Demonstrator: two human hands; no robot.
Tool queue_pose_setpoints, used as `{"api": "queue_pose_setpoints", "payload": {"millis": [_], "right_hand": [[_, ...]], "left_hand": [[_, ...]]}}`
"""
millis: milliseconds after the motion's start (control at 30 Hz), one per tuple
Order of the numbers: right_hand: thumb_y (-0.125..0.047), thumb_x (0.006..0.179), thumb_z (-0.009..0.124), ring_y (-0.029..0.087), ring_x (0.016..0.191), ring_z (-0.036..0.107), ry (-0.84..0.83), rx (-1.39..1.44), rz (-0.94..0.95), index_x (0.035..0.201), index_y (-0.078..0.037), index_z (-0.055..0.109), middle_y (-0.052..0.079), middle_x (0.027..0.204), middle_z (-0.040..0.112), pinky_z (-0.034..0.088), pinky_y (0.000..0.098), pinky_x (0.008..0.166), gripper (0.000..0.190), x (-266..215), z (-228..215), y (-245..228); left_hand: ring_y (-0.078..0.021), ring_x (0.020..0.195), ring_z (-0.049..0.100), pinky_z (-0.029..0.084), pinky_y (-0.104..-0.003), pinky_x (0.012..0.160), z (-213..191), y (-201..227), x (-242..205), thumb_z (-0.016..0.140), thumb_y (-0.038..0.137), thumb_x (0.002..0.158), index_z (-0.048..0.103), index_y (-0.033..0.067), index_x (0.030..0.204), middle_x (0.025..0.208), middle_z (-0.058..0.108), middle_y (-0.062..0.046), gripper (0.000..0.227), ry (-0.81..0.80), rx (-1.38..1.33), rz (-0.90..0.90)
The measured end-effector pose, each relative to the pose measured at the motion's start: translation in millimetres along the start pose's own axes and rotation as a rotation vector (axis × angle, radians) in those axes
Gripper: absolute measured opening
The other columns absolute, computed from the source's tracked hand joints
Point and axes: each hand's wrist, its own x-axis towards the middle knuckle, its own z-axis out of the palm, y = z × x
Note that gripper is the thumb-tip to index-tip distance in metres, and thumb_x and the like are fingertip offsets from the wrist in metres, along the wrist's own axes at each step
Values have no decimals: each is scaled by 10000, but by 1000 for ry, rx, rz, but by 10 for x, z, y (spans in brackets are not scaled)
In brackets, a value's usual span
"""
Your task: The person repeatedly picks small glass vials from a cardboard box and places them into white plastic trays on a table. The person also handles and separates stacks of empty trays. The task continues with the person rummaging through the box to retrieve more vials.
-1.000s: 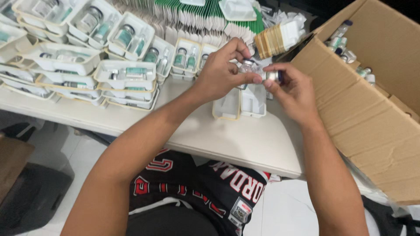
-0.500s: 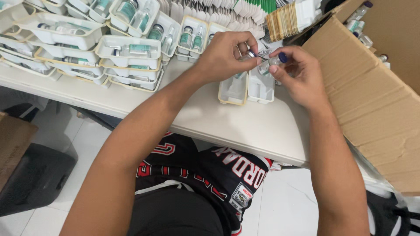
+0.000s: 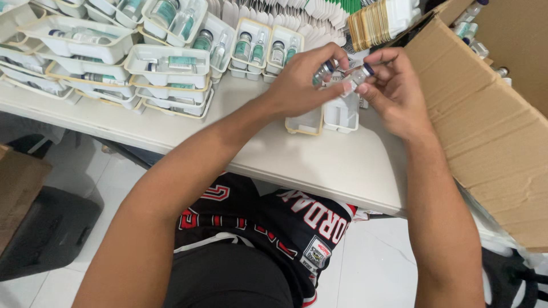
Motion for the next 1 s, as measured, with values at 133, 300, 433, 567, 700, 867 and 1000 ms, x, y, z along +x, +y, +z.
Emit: {"api": "queue_pose_setpoints", "payload": {"millis": [133, 300, 433, 567, 700, 867, 1000], "right_hand": [[60, 1037, 698, 99, 1042, 649, 0, 96, -9, 1343, -59, 485, 47, 1117, 683, 531, 250, 926, 391, 7, -22, 21], [-11, 1072, 702, 108, 953, 667, 94, 71, 3, 1302, -33, 565, 43, 1050, 708, 555, 263, 906, 269, 15, -42, 10], [-48, 981, 773, 110, 1095, 622, 41, 97, -79, 1436, -53, 547, 47, 1261, 655, 533, 246, 912, 508, -5, -22, -78], [-33, 806, 922, 144, 1296, 576, -33, -177, -242, 1478, -53, 495, 49, 1406, 577, 527, 291, 1007, 797, 4, 85, -132], [-44, 815, 921, 145, 1205, 607, 44, -326, -205, 1446, -40, 543, 52, 1338, 610, 547, 285, 977, 735, 8, 126, -164], [-72, 835, 890, 138, 1100, 636, 59, -409, -126, 1414, -34, 579, 39, 1217, 661, 555, 278, 953, 658, 8, 89, -186], [-59, 843, 865, 149, 1123, 625, 50, -445, -187, 1429, -22, 578, 60, 1293, 641, 553, 285, 938, 653, 4, 103, -217]], "left_hand": [[-166, 921, 682, 541, -339, 831, 30, -2, -9, 867, 246, 875, 588, 43, 1165, 981, 676, -59, 451, 4, 46, 215], [-129, 998, 748, 564, -310, 877, 58, -63, -14, 847, 214, 940, 624, 60, 1264, 1037, 752, -3, 422, -7, 29, 153], [-57, 774, 607, 481, -237, 674, 54, -77, -7, 749, 182, 998, 594, 41, 1316, 928, 722, 8, 381, -114, -354, -123], [-29, 519, 497, 396, -220, 470, 24, -88, 17, 696, 187, 991, 589, 48, 1327, 763, 624, 9, 379, -159, -497, -257], [-36, 516, 504, 398, -223, 475, 27, -92, 22, 679, 207, 1008, 602, 41, 1324, 739, 593, -8, 365, -203, -523, -285], [-19, 790, 613, 506, -205, 576, 55, -82, -4, 793, 264, 980, 574, 57, 1335, 1095, 708, -28, 466, -104, -360, -102], [-61, 701, 563, 461, -217, 545, 46, -46, -11, 845, 270, 825, 533, 101, 1308, 1003, 687, -25, 599, -140, -379, -305]]}}
